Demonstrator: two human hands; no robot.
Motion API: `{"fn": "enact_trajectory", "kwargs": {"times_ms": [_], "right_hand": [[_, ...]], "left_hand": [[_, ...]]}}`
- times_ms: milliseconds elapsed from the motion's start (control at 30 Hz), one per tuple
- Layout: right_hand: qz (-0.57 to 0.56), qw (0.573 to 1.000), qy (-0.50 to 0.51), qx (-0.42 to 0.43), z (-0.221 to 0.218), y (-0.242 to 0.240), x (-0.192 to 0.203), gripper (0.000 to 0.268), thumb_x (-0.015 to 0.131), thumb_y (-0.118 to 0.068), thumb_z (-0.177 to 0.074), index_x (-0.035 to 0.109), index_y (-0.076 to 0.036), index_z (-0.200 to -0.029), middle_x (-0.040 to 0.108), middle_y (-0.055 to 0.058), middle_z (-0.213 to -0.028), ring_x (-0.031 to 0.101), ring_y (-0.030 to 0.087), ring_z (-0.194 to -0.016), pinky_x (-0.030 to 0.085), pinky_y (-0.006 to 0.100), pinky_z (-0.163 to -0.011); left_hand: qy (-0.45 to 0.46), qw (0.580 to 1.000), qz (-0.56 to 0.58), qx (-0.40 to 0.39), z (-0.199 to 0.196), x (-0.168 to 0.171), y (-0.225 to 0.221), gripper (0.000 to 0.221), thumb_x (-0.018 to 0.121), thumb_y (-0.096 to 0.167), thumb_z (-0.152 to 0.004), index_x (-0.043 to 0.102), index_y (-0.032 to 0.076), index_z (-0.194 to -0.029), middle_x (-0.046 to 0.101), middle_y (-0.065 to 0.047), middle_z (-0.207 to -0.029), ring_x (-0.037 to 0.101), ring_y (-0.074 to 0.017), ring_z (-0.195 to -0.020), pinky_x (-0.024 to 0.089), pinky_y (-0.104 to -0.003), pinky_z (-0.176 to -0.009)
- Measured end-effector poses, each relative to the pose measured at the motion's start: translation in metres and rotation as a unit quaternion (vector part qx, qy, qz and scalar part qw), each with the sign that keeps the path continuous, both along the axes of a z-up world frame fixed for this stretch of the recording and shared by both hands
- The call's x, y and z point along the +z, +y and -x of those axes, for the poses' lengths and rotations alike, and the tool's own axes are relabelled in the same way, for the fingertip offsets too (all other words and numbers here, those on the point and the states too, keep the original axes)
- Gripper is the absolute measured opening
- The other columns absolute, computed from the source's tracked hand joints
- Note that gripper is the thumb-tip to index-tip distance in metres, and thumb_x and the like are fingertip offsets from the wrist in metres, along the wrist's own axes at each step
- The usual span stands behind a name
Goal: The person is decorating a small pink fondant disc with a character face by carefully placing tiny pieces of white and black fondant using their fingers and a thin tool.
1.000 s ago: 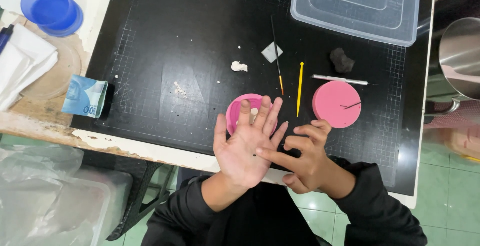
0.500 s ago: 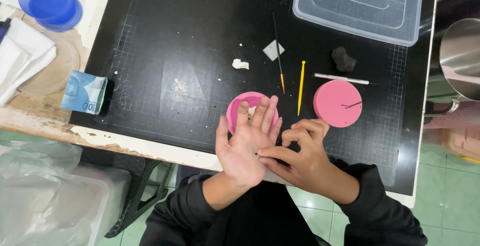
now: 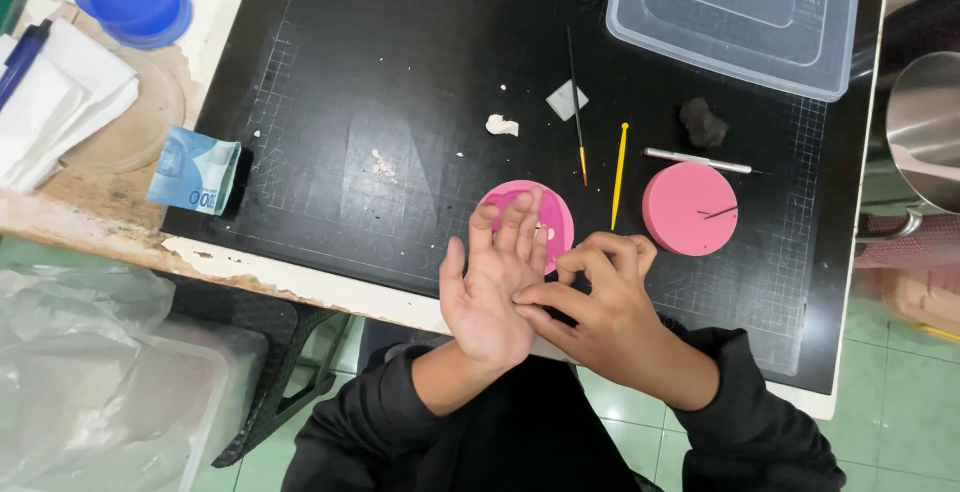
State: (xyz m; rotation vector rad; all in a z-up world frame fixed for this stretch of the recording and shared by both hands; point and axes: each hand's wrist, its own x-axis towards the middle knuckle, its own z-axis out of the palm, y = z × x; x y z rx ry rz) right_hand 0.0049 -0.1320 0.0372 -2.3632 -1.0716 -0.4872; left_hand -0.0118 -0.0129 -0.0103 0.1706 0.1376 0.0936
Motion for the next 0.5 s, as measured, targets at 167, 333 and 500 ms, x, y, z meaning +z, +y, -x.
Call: {"fn": "enact_trajectory", "kwargs": {"times_ms": [167,333,500], "right_hand": [[-0.024,0.999,0.032,-0.017,0.005,0.009,-0.011,0.005,0.077,-0.031,-0.085,0.073,-0.031,-0.087,0.044,-0.004,-0.090,0.049,0.028,-0.099,0.032,0.049,-0.088],[-0.074,0.991,0.088,-0.061,-0.001,0.001,-0.019,0.011,0.082,-0.026,-0.083,0.076,-0.028,-0.092,0.044,-0.002,-0.092,0.050,0.030,-0.103,0.035,0.048,-0.091],[-0.133,0.944,0.209,-0.217,-0.007,-0.007,-0.031,0.009,0.078,-0.012,-0.091,0.076,-0.017,-0.098,0.043,0.003,-0.096,0.049,0.027,-0.101,0.037,0.044,-0.098]], "left_hand": [[-0.021,0.999,-0.023,0.039,0.000,-0.009,0.004,0.046,0.022,0.056,-0.103,0.042,0.023,-0.128,0.048,-0.010,-0.149,0.027,-0.0257,-0.155,0.010,-0.042,-0.126],[-0.066,0.984,-0.149,0.069,-0.005,-0.001,0.038,0.038,0.027,0.048,-0.105,0.039,0.019,-0.128,0.047,-0.015,-0.150,0.023,-0.0301,-0.157,0.013,-0.041,-0.128],[-0.177,0.492,-0.851,-0.049,-0.009,0.020,0.105,0.096,0.079,0.046,-0.081,0.033,0.008,-0.156,0.037,-0.023,-0.161,0.020,-0.0536,-0.152,0.000,-0.087,-0.104]]}}
